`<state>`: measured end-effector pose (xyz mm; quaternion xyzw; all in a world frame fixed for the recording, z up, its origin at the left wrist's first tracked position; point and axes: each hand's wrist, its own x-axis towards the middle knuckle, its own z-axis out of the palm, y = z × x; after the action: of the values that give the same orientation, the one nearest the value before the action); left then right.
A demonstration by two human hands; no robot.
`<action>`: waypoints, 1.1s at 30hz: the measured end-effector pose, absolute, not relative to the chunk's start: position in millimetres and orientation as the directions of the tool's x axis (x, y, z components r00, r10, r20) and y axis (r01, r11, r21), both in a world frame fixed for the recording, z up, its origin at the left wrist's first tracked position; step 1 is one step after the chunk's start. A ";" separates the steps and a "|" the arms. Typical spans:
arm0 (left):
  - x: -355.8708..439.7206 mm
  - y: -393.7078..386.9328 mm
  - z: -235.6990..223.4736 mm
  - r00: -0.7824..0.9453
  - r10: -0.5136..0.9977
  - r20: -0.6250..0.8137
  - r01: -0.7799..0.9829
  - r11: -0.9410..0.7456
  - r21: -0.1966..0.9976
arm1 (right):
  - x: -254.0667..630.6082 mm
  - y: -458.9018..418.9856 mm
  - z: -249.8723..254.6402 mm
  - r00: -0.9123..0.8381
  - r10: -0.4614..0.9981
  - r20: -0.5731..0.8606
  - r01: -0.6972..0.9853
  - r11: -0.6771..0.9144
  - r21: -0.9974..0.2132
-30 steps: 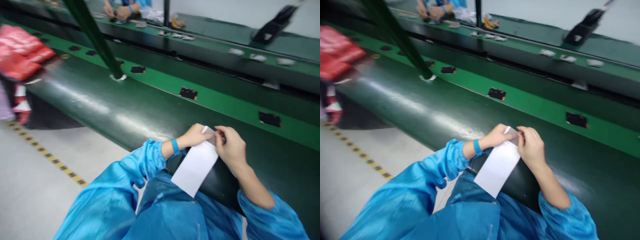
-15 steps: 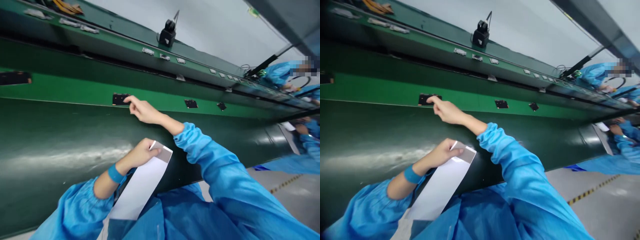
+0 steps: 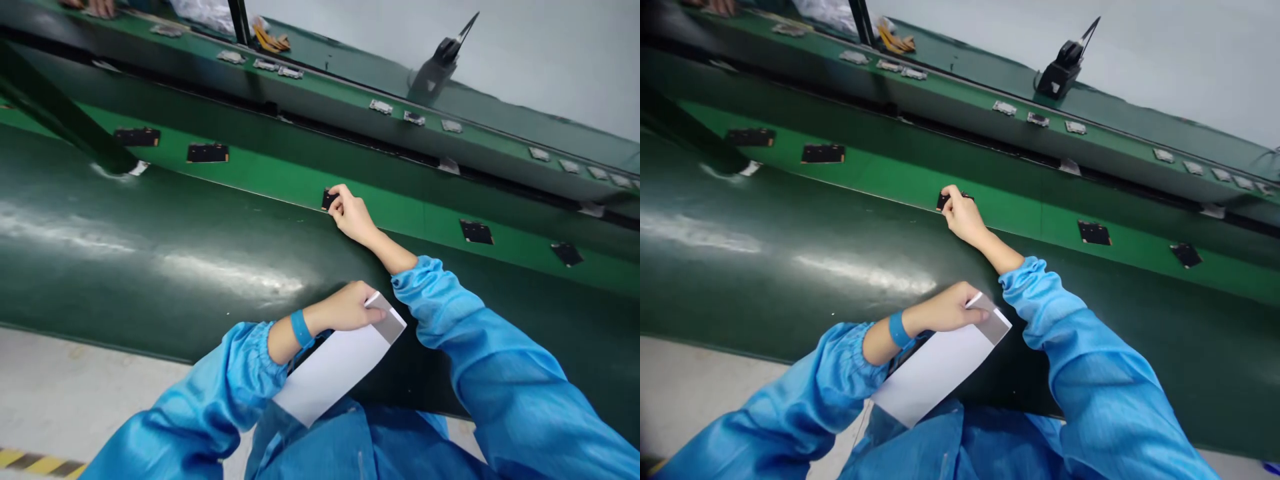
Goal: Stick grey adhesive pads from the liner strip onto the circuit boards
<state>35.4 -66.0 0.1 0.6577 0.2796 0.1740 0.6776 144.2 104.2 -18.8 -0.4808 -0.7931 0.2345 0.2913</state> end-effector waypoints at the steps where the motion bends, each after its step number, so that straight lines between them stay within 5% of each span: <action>1: 35.4 -66.2 0.4 0.782 0.603 -0.157 0.139 0.076 0.987 | 145.9 105.8 -20.4 -0.340 0.907 0.248 0.624 0.415 -0.662; 5: 35.2 -66.1 2.4 0.781 0.603 -0.160 0.150 0.068 0.986 | 155.8 119.5 -20.3 -0.276 0.924 0.263 0.575 0.378 -0.726; 8: 35.1 -65.8 3.8 0.778 0.606 -0.167 0.166 0.058 0.984 | 163.8 131.5 -16.5 -0.421 0.879 0.222 0.512 0.433 -0.742; 15: 33.9 -64.6 8.0 0.774 0.609 -0.173 0.167 0.067 0.984 | 173.8 143.8 -11.8 -0.614 0.760 0.212 0.505 0.585 -0.635; 33: 31.8 -63.0 9.1 0.776 0.590 -0.225 0.222 0.078 0.972 | 201.1 134.1 -2.4 -0.637 0.765 0.095 0.658 0.605 -0.449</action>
<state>31.8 -63.0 9.1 0.6647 0.3054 0.1377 0.6678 201.1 134.1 -2.4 -0.4020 -0.8847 0.1900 0.1402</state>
